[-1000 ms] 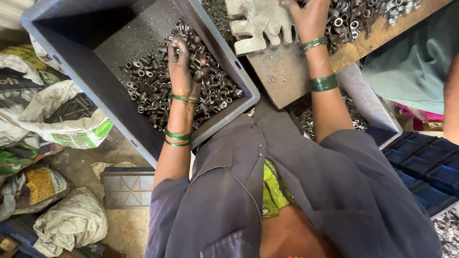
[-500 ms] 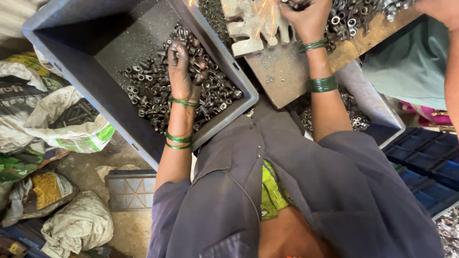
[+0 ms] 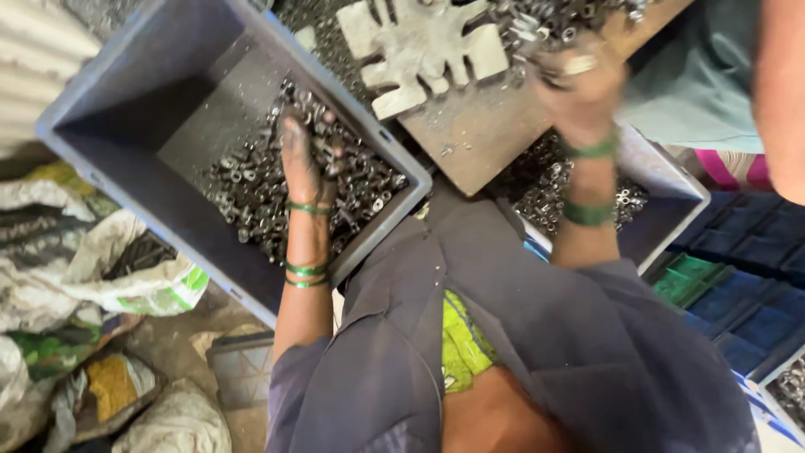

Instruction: The person picks small metal rod-end fittings one at a time from a large bin and places them on the workbench next to a bench grinder, where a coworker grinds them, with sparks visible. The person collects the ground parts and moves them into a second bin, repeating this handling cycle throughout the episode.

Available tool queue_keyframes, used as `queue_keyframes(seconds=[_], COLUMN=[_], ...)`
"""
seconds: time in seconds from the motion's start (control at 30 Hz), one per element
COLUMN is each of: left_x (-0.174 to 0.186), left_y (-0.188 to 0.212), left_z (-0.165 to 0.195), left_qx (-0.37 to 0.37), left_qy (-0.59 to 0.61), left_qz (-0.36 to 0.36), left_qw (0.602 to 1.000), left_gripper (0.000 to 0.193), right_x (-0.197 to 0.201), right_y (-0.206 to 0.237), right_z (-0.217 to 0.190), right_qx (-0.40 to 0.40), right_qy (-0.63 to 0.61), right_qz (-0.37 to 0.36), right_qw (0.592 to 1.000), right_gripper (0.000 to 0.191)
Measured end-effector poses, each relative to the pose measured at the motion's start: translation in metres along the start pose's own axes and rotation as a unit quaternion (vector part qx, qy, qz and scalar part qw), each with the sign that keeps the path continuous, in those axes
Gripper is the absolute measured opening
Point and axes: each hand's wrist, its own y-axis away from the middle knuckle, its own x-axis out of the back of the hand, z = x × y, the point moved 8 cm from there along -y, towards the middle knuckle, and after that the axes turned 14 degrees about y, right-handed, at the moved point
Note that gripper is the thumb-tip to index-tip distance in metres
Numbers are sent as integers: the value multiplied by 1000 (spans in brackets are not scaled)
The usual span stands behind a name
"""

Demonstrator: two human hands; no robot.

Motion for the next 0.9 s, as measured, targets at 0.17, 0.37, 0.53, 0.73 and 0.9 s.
queue_keyframes(seconds=[0.17,0.37,0.53,0.73,0.9], left_x=[-2,-13,7,1,46], left_y=[2,17,24,18,14], left_z=[-19,-56,-63,-48,-24], left_qx=[83,187,220,175,200], left_qy=[-22,-80,-168,-253,-329], left_qz=[-34,-136,-92,-158,-64], left_qw=[996,969,956,938,921], left_gripper=[64,74,85,82,49], right_x=[84,-32,-83,-113,-143], right_y=[34,19,21,28,59], right_z=[50,-87,-155,-153,-125], right_qx=[-220,-108,-57,-111,-281], right_qy=[186,-233,-418,-556,-687], right_qz=[-311,-250,-144,-136,-130], right_qw=[906,934,895,812,658], right_gripper=[33,36,38,22,21])
